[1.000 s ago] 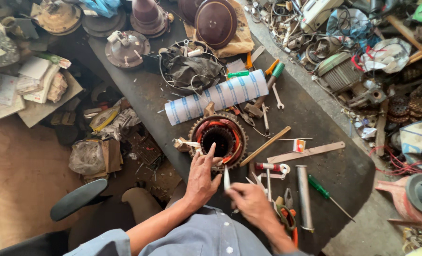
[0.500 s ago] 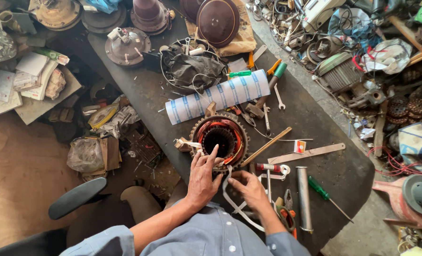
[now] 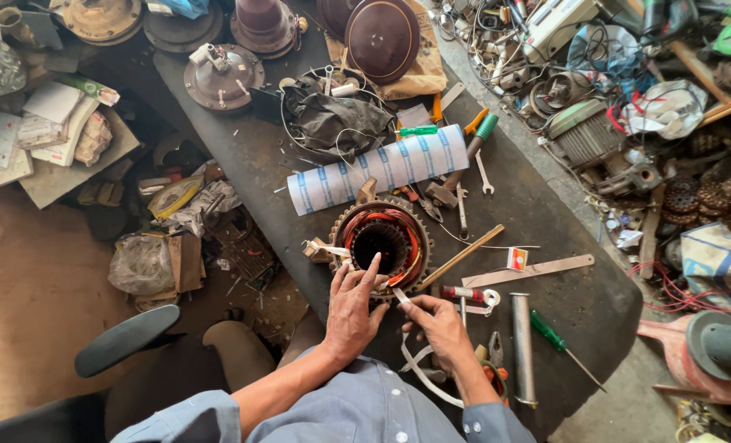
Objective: The person works on a disassembled motor stator, inserting white insulating strips into the copper windings. They use a hammer to tap the strips into place and a screwdriver to adjust the components. The work is performed on a cluttered workbench in a workshop.
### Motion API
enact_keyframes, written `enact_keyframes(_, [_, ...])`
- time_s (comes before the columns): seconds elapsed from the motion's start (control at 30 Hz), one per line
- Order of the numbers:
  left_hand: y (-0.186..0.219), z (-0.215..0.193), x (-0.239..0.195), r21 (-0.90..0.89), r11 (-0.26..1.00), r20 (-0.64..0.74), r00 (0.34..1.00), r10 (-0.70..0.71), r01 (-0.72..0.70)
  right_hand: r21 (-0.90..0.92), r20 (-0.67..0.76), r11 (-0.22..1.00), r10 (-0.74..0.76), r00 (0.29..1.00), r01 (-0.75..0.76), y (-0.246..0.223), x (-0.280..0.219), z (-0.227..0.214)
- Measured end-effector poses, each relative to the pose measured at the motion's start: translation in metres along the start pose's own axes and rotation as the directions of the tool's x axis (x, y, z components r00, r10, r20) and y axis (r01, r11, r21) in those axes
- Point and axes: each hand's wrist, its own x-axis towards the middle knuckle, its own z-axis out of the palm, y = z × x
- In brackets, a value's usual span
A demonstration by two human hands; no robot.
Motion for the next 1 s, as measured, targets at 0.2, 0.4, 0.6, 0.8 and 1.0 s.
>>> enact_keyframes(0.2, [-0.001, 0.002, -0.001, 0.004, 1.0, -0.017, 1.0, 0.015, -0.015, -0.127, 0.05, 0.992, 0.017, 0.999, -0.01, -0.01, -0.001, -0.001])
enact_keyframes(0.4, [-0.002, 0.003, -0.002, -0.014, 1.0, -0.025, 1.0, 0.004, -0.004, -0.253, -0.028, 0.967, -0.015, 0.999, 0.008, -0.023, -0.01, 0.007])
enact_keyframes(0.6, [0.001, 0.004, -0.002, 0.0, 1.0, -0.019, 1.0, -0.009, 0.009, -0.343, -0.154, 0.939, -0.072, 0.985, 0.015, -0.023, -0.027, 0.016])
enact_keyframes(0.8, [0.0, 0.002, -0.002, -0.022, 1.0, -0.027, 1.0, 0.007, -0.007, -0.369, -0.181, 0.929, -0.082, 0.98, 0.009, -0.025, -0.033, 0.021])
enact_keyframes(1.0, [0.001, -0.003, -0.001, -0.037, 0.999, -0.019, 1.0, 0.02, -0.021, -0.526, -0.22, 0.85, -0.135, 0.966, -0.001, -0.028, -0.037, 0.022])
